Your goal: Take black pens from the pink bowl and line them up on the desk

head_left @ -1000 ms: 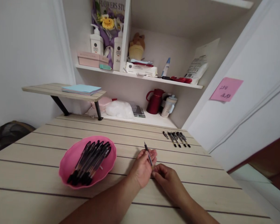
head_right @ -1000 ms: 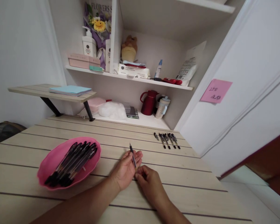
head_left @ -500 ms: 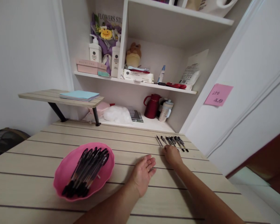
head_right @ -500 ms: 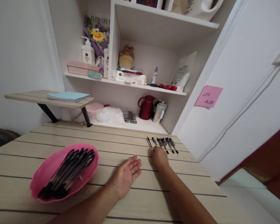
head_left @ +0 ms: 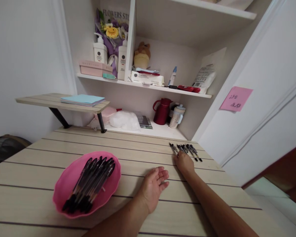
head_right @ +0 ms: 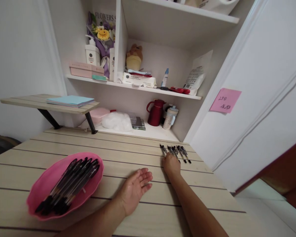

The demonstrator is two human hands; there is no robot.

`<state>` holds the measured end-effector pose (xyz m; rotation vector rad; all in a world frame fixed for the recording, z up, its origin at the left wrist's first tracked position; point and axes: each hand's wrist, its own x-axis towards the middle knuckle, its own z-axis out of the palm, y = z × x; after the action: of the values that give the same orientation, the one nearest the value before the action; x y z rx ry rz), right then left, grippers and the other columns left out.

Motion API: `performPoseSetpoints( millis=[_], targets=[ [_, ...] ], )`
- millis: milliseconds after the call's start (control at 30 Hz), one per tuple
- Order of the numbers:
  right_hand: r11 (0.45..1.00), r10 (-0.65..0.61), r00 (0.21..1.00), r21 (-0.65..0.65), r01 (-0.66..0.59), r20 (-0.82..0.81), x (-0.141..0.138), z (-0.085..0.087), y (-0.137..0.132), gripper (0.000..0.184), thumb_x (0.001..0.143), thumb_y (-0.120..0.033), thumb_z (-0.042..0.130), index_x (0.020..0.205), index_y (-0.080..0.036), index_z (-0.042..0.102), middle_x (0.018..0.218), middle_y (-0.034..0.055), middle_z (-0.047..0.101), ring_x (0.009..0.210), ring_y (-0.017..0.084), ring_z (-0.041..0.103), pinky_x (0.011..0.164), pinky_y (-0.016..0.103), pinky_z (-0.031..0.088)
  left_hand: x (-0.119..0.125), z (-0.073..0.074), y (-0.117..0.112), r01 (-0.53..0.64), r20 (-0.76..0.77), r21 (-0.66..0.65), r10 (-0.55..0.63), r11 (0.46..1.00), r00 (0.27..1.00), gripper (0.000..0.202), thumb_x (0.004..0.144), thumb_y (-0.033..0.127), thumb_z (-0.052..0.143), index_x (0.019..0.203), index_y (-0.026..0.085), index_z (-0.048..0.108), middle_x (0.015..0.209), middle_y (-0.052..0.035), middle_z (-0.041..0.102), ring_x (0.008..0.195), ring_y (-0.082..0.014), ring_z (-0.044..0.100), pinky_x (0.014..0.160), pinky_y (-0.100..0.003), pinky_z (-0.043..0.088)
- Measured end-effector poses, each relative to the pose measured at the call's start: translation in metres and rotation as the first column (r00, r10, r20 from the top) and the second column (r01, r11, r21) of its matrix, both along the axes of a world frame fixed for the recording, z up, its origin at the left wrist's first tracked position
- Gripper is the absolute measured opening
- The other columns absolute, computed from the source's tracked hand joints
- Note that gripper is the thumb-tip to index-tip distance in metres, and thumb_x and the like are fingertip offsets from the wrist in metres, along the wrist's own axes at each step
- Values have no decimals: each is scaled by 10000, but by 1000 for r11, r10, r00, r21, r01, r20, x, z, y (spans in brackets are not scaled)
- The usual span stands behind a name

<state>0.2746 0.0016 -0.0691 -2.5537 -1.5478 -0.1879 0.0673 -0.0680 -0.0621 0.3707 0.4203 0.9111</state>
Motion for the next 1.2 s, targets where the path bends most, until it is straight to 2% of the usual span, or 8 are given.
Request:
performPoseSetpoints(
  millis=[667, 933, 1067, 1200],
  targets=[
    [1000, -18, 999, 5, 19, -37, -2, 4, 1, 266, 820, -254, 406, 974, -117, 575, 942, 177, 640, 922, 252, 603, 758, 336, 421, 0, -1, 0, 14, -28, 18, -13, 1000, 1000, 304, 721, 346, 586, 942, 138, 596, 929, -113, 616, 891, -205, 557, 815, -343, 373],
    [999, -1, 999, 35, 2, -33, -6, 9, -4, 285, 833, -295, 389, 950, -109, 569, 934, 171, 641, 899, 254, 601, 732, 320, 411, 0, -1, 1, 21, -30, 40, -20, 999, 999, 307, 734, 349, 577, 954, 135, 589, 928, -114, 615, 886, -206, 558, 794, -337, 379],
    [994, 41, 998, 106, -36, -48, -23, 13, -14, 243, 817, -266, 426, 962, -117, 552, 914, 142, 644, 872, 228, 595, 694, 284, 388, -2, 0, -1, 7, -45, 90, -3, 996, 999, 310, 723, 371, 591, 925, 136, 594, 843, -93, 619, 821, -196, 567, 761, -331, 385],
    [974, 194, 960, 158, -164, -202, -59, 18, -35, 183, 810, -264, 432, 828, -151, 575, 790, 91, 658, 734, 173, 592, 610, 244, 352, -3, 2, -5, -59, -122, 252, 92, 966, 988, 262, 723, 399, 588, 778, 144, 589, 578, -2, 526, 561, -122, 502, 608, -268, 367]
  ],
)
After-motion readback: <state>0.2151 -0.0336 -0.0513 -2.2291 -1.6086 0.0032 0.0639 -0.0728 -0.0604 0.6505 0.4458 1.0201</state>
